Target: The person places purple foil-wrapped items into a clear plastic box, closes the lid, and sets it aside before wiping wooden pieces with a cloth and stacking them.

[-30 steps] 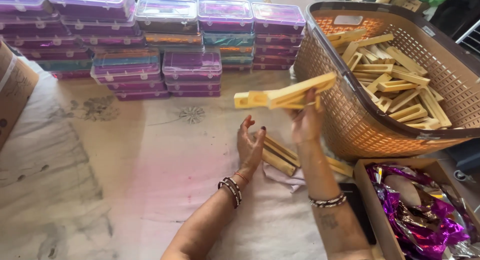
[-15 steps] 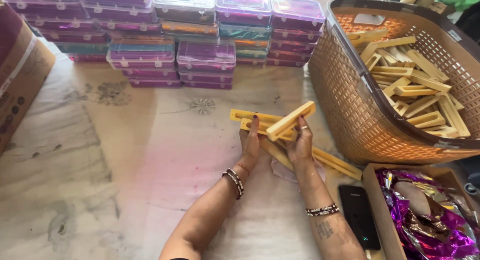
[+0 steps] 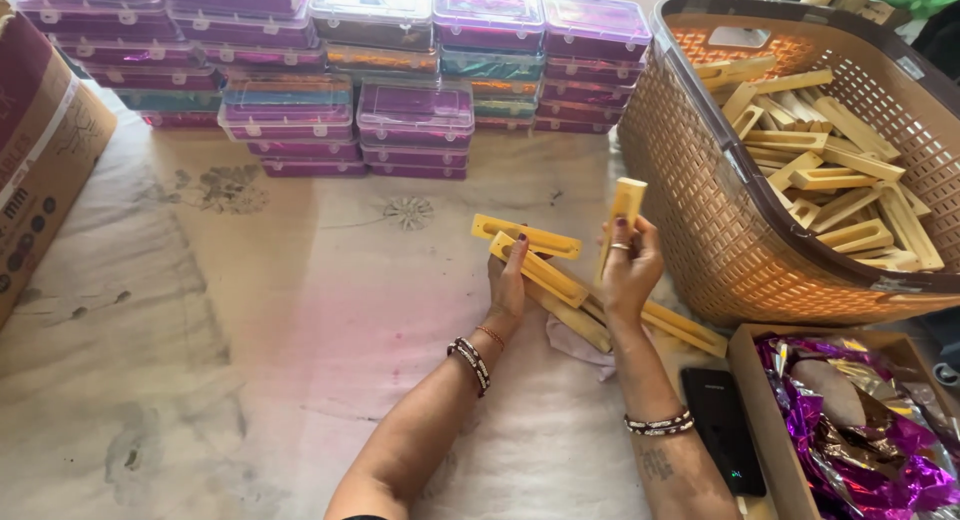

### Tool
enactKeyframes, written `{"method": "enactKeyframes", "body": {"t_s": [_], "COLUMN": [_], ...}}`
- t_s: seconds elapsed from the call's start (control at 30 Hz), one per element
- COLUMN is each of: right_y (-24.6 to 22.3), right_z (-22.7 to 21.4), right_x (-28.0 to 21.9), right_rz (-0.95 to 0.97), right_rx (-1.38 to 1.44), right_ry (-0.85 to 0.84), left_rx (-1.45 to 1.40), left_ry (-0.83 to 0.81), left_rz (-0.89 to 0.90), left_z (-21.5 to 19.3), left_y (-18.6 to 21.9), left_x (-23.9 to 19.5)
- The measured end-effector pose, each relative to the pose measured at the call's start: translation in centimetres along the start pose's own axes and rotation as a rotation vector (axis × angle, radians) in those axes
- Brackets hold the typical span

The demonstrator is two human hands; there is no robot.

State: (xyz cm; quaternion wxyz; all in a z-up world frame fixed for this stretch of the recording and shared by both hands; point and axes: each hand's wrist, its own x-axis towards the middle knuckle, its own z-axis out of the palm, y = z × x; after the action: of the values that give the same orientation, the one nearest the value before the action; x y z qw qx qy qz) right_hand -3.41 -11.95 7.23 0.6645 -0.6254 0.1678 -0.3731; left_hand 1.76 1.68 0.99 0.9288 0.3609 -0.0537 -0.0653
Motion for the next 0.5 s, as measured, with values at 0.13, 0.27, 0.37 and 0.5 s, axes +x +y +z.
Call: {"method": "enactKeyframes", "body": {"t_s": [0.13, 0.27, 0.37, 0.5], "right_y": [-1.2, -1.1, 0.4, -0.5], "right_z": [1.5, 2.5, 2.6, 2.4], "right_x": [-2.8, -4.3, -3.5, -2.7], "right_rz": [-0.502, -0.799, -0.723, -0.744], "right_rx": [-0.680, -0.920, -0.903, -0.934], "right_ry": [0.031, -0.254, -0.377, -0.378], "left_rx": [0.125, 0.222, 0.205, 0.137], "left_ry": [-0.070, -0.089, -0.108, -0.064], "left_rz": [0.062, 0.059, 0.084, 0.038], "left_z": [-0.9, -2.2, -2.1, -1.0], "left_y": [-2.0, -4.0, -3.9, -2.6], "left_x": [0.7, 1.7, 2.0, 1.1]}}
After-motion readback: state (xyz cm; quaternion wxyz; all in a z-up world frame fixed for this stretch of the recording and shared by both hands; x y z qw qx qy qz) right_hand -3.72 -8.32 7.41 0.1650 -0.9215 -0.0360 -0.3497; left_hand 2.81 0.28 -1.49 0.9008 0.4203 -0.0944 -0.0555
